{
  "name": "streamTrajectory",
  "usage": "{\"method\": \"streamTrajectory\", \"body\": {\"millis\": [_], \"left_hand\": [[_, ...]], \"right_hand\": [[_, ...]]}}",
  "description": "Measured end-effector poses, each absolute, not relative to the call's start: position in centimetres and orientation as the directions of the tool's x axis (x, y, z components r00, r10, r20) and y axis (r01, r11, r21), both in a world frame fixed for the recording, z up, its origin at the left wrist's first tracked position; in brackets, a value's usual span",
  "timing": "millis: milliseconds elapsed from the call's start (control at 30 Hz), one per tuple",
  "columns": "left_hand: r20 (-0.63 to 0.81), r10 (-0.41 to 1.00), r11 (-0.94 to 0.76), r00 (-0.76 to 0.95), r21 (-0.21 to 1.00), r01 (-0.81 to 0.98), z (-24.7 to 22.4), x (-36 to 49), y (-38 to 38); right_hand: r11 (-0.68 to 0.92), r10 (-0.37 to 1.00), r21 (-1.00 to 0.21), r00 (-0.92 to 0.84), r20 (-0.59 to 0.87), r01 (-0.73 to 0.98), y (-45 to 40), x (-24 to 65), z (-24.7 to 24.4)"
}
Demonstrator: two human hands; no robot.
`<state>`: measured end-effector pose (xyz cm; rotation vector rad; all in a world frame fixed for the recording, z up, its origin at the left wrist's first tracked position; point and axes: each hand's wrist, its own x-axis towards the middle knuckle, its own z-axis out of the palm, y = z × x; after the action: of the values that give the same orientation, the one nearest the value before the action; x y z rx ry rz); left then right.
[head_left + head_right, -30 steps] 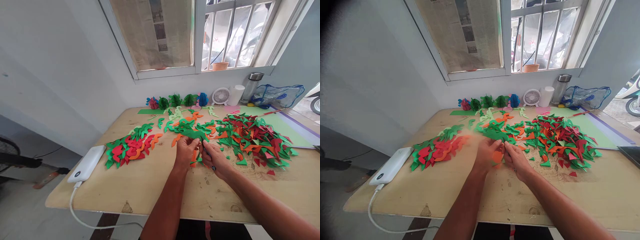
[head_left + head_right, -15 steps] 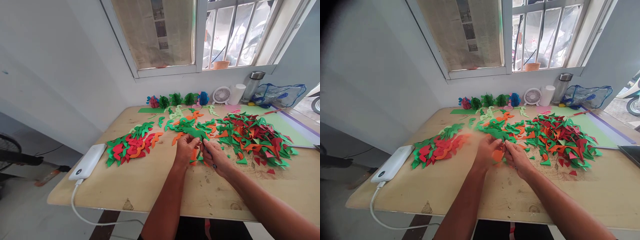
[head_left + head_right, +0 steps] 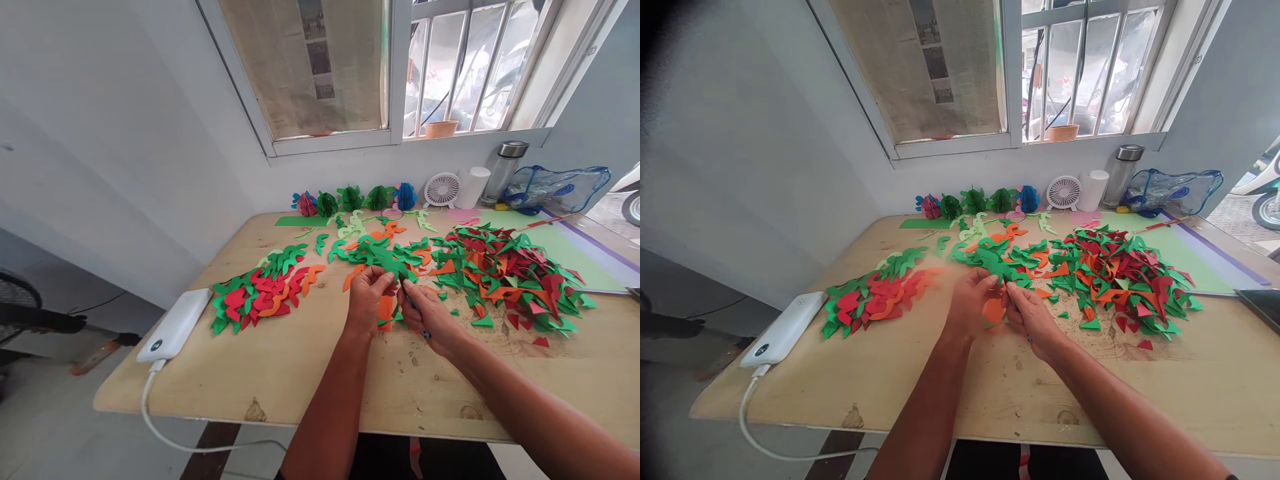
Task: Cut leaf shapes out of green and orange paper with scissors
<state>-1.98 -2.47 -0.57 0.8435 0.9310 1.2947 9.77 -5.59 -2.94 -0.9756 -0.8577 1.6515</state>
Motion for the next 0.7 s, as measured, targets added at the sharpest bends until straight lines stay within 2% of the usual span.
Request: {"method": "streamTrajectory", "body": {"millis": [167, 700], "left_hand": [[-0.075, 0.997, 0.076, 0.021, 0.895, -0.44, -0.64, -1.81, -2.49], [-0.041, 0.999, 0.048, 0.025, 0.931, -0.362, -0.34, -1.82, -2.74]], "right_hand": [[-0.25, 0.965, -0.889, -0.179, -0.194, -0.383, -5.61, 9.7, -2.97], [-0.257, 0.965, -0.878, -0.164, -0.206, -0.404, -5.43, 9.83, -3.0]]}}
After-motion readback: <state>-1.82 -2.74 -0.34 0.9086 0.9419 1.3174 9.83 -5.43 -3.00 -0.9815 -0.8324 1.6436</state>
